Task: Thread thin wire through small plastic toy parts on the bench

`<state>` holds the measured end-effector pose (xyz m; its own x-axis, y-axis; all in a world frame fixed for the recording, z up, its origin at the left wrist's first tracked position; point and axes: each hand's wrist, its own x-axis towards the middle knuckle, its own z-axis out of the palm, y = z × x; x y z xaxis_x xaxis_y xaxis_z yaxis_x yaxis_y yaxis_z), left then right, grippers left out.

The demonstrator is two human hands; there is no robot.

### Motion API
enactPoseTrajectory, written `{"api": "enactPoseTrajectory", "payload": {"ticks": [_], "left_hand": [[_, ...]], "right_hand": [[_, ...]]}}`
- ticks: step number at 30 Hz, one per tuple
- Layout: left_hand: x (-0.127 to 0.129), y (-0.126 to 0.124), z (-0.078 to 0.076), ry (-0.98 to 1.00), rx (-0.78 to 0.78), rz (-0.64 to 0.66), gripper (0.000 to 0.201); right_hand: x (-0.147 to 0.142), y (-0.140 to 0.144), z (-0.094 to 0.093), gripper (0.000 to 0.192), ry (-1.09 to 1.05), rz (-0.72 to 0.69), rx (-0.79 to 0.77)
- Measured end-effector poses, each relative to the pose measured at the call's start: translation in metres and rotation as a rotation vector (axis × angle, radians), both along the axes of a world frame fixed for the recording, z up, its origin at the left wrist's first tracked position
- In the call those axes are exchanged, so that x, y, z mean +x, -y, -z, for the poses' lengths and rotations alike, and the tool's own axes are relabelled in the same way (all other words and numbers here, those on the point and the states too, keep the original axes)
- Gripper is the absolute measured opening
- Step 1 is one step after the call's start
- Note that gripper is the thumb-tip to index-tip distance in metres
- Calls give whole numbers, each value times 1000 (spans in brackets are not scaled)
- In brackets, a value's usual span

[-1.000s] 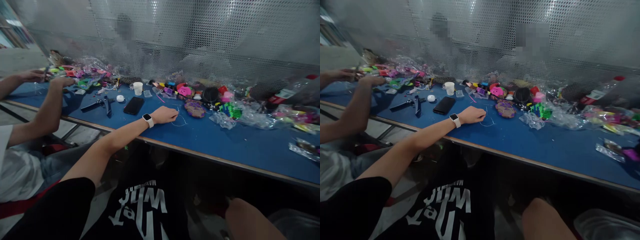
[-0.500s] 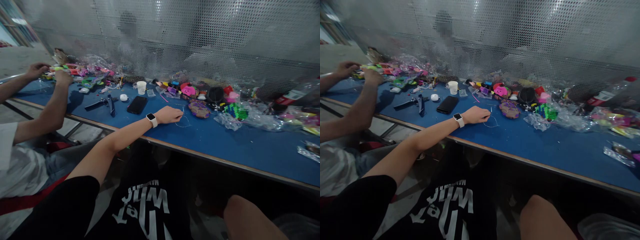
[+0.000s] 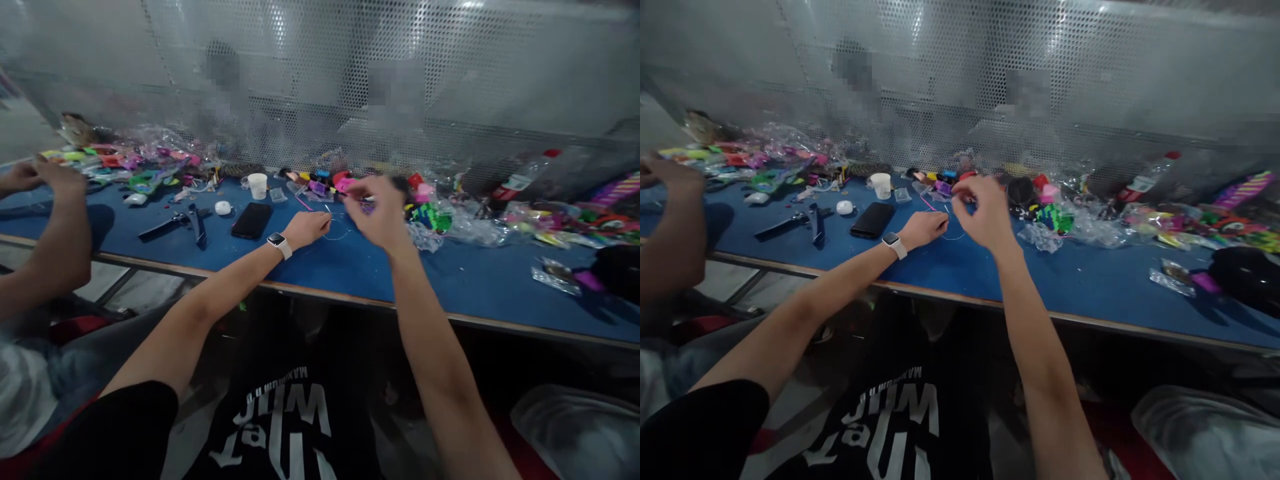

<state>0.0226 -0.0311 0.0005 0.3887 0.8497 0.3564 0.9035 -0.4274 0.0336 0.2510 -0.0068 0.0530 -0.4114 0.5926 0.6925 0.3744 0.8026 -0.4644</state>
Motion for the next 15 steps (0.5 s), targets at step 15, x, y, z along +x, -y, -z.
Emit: {"api": "enactPoseTrajectory", "payload": {"ticks": [15], "left_hand": [[-5,-9,1,287,-44,109,24]], "right_hand": [[-16,-24,59,24,-63,29,-166]]}}
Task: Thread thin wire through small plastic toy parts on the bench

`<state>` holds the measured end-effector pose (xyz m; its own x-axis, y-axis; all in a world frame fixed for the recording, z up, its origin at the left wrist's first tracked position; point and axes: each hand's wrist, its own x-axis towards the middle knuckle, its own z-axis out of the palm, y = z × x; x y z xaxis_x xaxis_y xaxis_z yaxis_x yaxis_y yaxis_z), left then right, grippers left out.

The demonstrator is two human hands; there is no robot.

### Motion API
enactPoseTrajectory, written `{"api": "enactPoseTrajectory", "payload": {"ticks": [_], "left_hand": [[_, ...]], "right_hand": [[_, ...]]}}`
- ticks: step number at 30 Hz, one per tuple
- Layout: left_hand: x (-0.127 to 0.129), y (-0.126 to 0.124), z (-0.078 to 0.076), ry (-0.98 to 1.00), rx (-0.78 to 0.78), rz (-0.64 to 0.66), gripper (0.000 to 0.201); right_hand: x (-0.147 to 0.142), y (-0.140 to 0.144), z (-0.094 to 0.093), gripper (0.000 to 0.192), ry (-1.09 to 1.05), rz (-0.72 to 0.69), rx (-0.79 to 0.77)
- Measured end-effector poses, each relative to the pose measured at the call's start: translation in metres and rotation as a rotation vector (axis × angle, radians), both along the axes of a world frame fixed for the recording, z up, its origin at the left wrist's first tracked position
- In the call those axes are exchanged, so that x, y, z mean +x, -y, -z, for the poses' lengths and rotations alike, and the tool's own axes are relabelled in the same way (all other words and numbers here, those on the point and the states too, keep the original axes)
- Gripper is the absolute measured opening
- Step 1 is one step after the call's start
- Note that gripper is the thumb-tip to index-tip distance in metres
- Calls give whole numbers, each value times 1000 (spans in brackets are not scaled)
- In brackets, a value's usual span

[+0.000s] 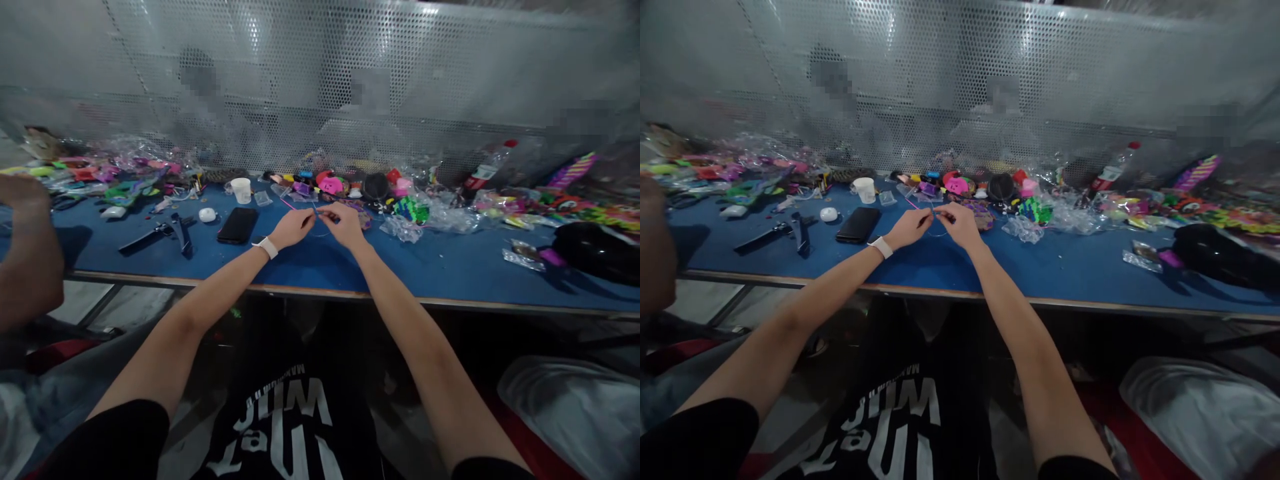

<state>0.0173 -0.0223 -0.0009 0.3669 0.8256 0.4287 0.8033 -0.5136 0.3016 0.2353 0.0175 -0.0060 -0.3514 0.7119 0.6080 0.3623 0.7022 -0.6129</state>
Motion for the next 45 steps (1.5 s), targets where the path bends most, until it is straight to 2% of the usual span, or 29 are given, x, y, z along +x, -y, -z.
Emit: {"api": "enactPoseTrajectory", "payload": {"ticks": [6,13,16,21,25,30,36,41,43,45], "left_hand": [[2,0,-1,87,27,20,26],[-1,2,2,-107,111,-37,23],[-2,5,0,-196,114,-61,24],[-2,9,-5,-249,115,-68,22],[-1,10,-7,-265,115,-75,24],[-2,8,-4,-244,105,-63,23],[-5,4,2,-246,114,-54,25],[-7,-3,9,-202,124,4,21],[-7,-6,11,-143,129,26,21],[-8,-9,12,-57,115,47,23]], "right_hand": [[-2,0,4,30,37,-41,49],[-4,-4,8,30,66,-74,44],[-6,-6,8,35,31,-118,-72],[-12,-4,9,55,-155,-228,-400],[-13,-3,9,60,-233,-225,-473],[-11,-5,10,58,-242,-255,-517],[-8,-6,9,58,-294,-229,-577],[-4,-9,9,50,-292,-244,-621],[-3,-9,8,42,-284,-245,-586],[-1,-8,7,32,-248,-228,-483]]}}
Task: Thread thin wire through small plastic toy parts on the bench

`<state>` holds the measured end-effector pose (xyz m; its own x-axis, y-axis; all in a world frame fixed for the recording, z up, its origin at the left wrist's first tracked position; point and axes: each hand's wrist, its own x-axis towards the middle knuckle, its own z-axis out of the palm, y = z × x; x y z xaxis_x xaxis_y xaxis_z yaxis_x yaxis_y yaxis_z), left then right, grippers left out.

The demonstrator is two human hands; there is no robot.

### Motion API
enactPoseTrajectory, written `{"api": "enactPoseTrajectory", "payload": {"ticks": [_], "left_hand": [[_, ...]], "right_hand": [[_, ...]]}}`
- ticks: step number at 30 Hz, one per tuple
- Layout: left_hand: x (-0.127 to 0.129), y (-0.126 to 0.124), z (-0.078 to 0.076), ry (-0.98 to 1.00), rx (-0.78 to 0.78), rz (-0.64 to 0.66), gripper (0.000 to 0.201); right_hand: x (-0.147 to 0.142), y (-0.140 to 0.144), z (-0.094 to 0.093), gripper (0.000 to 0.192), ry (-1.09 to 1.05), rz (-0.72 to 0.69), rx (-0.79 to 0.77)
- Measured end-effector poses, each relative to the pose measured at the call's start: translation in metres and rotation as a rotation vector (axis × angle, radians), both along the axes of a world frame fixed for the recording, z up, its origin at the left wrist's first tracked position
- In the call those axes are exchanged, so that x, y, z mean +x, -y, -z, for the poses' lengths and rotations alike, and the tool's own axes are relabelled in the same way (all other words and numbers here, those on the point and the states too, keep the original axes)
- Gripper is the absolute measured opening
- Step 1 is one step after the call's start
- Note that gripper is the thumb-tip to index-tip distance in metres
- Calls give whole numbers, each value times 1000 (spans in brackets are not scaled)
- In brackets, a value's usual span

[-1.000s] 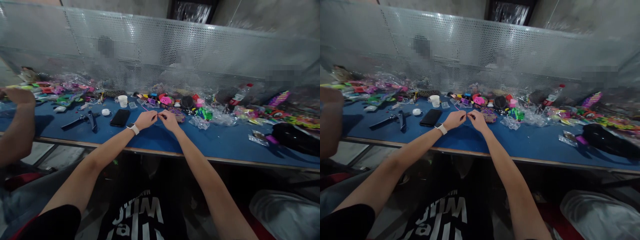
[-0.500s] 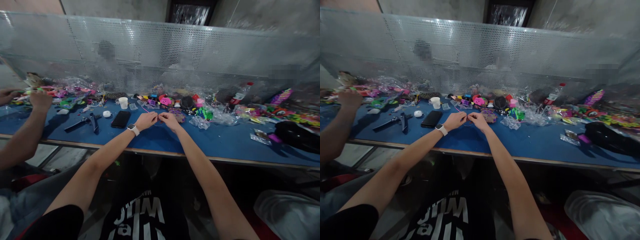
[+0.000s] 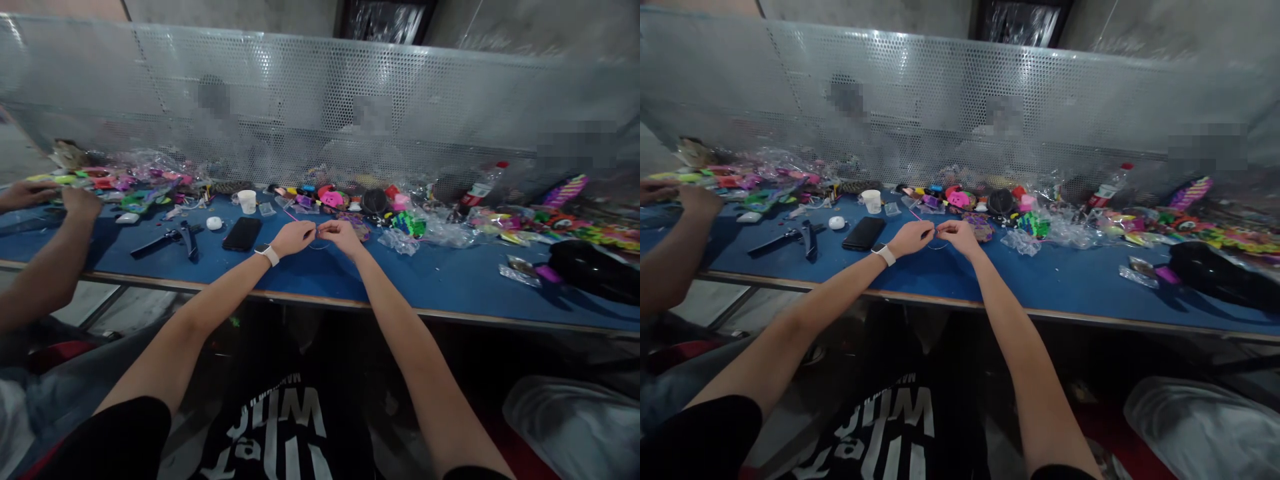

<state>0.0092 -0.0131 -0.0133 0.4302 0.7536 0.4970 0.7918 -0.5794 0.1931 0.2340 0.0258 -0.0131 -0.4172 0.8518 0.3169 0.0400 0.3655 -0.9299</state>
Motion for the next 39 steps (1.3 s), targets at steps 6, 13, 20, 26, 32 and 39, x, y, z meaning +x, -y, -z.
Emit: {"api": "enactPoseTrajectory", "payload": {"ticks": [6,13,20,26,32,39], "left_hand": [[-4,-5,-2,264,-160,77,34],[-4,-4,-2,329,-173,113,41],[-5,-4,-1,238,-68,120,41],[-10,-5,1,99,23,119,37],[-7,-6,4,53,75,121,34],[-4,2,0,-26,114,123,35]], "right_hand": [[4,5,-5,21,177,71,330],[4,3,-4,15,236,123,449],[3,4,-4,38,266,142,512],[5,5,-6,47,258,142,512],[3,5,-7,60,121,119,362],[3,4,-5,75,-12,-76,-50]]}}
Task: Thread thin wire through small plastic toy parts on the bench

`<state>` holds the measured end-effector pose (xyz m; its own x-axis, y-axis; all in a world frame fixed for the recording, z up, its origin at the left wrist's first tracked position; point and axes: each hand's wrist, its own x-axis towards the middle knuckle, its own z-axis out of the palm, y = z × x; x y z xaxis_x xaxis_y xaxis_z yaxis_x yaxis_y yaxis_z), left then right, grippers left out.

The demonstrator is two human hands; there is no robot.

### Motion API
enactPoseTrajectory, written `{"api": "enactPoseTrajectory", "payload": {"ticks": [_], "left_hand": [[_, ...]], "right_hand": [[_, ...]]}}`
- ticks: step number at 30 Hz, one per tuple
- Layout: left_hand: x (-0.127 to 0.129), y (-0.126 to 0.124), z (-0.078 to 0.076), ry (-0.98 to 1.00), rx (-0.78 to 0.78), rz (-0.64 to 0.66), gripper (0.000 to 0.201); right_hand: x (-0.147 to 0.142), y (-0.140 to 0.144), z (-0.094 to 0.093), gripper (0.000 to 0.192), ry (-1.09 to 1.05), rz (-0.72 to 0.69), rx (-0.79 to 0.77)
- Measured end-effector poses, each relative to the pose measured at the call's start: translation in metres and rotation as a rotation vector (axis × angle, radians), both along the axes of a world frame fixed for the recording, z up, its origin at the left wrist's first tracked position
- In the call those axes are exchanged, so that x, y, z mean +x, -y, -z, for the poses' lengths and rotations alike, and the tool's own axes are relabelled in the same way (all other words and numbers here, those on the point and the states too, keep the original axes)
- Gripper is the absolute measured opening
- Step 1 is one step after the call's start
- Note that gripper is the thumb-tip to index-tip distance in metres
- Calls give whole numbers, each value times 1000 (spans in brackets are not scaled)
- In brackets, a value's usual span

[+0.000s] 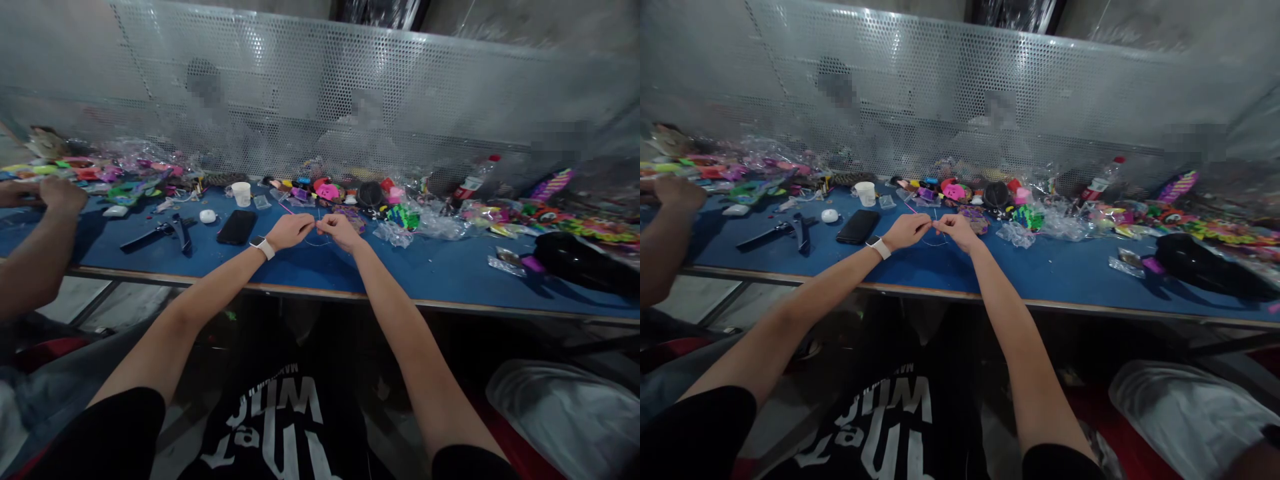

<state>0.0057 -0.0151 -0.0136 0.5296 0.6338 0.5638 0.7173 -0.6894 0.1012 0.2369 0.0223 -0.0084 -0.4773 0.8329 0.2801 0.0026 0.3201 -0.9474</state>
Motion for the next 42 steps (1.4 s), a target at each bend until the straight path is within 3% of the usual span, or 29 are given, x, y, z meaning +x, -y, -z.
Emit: {"api": "enactPoseTrajectory", "payload": {"ticks": [4,10,16,21,26,37,42], "left_hand": [[2,3,-2,-73,-17,-22,31],[15,-1,1,119,-124,-157,26],[13,-2,-4,381,-312,-58,35],[12,-2,-5,482,-441,23,40],[12,-2,-3,418,-326,37,33],[7,0,-1,209,-131,-89,25],[5,-1,0,124,-87,-128,22]], "right_hand": [[-2,-3,5,83,20,-33,-137],[-4,-8,5,66,66,178,236],[-2,-1,7,30,177,243,488],[-2,2,6,18,236,247,579],[-1,2,4,18,258,269,613],[-4,-1,5,22,341,229,710],[-7,-4,5,26,268,212,618]]}}
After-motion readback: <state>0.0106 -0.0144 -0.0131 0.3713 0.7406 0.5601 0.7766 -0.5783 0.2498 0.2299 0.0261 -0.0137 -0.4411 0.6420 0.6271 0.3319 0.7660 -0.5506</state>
